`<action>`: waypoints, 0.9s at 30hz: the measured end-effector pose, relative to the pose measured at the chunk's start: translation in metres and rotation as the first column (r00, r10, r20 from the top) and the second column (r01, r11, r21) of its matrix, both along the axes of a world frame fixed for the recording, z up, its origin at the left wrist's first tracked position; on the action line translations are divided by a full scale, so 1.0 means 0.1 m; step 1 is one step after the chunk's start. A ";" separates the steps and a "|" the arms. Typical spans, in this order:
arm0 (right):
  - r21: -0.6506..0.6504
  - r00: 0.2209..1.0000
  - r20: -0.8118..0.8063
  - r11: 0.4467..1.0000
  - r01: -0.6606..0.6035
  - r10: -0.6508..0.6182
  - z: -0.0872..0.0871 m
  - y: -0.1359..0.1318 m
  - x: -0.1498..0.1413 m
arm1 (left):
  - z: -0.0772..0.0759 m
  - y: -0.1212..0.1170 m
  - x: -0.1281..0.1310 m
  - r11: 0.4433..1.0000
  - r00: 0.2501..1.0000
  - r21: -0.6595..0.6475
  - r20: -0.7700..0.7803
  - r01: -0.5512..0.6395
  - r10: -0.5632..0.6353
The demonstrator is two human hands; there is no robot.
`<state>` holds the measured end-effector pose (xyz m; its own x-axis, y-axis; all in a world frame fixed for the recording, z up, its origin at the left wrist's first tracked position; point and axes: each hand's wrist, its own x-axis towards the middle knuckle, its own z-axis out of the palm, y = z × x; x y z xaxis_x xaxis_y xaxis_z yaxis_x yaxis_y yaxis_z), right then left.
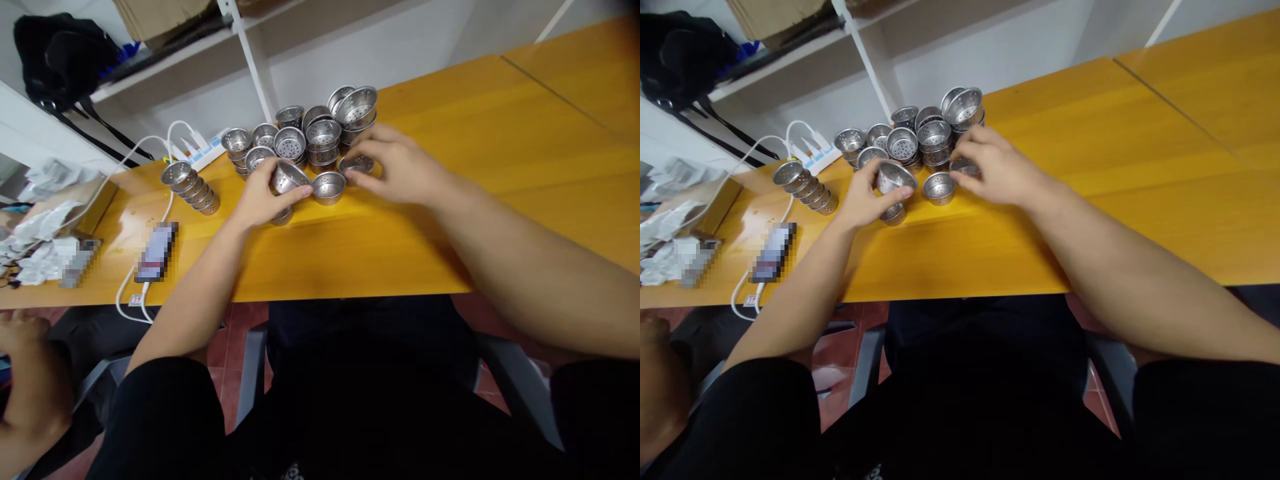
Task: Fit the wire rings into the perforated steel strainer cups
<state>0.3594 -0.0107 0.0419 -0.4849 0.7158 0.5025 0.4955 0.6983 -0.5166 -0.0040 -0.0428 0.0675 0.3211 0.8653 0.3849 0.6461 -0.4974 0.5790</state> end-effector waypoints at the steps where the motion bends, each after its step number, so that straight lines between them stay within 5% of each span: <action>1: -0.008 0.999 -0.012 0.999 -0.039 0.039 0.03 -0.06 -0.06 | -0.03 0.08 0.05 1.000 1.000 -0.007 -0.008 0.002 -0.002; 5: 0.014 0.988 -0.053 0.990 -0.143 0.144 0.06 -0.24 -0.24 | -0.18 0.30 0.22 0.993 0.992 -0.042 0.068 0.111 -0.108; 10: 0.032 0.977 -0.018 0.976 -0.214 0.214 -0.02 -0.28 -0.35 | -0.16 0.17 0.36 0.984 0.983 0.003 0.027 0.180 -0.180; 14: 0.019 0.961 0.008 0.961 -0.276 0.276 -0.05 -0.27 -0.39 | -0.11 0.05 0.33 0.981 0.981 0.047 -0.052 0.187 -0.184; 27: 0.067 0.956 -0.102 0.961 -0.270 0.276 -0.09 -0.16 -0.37 | -0.22 0.13 0.18 0.966 0.966 0.008 0.021 0.258 -0.258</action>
<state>0.3226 -0.0263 0.0330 -0.5980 0.5354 0.5965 0.2248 0.8263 -0.5164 0.0144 -0.0300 0.0455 0.5247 0.7522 0.3985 0.4829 -0.6486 0.5883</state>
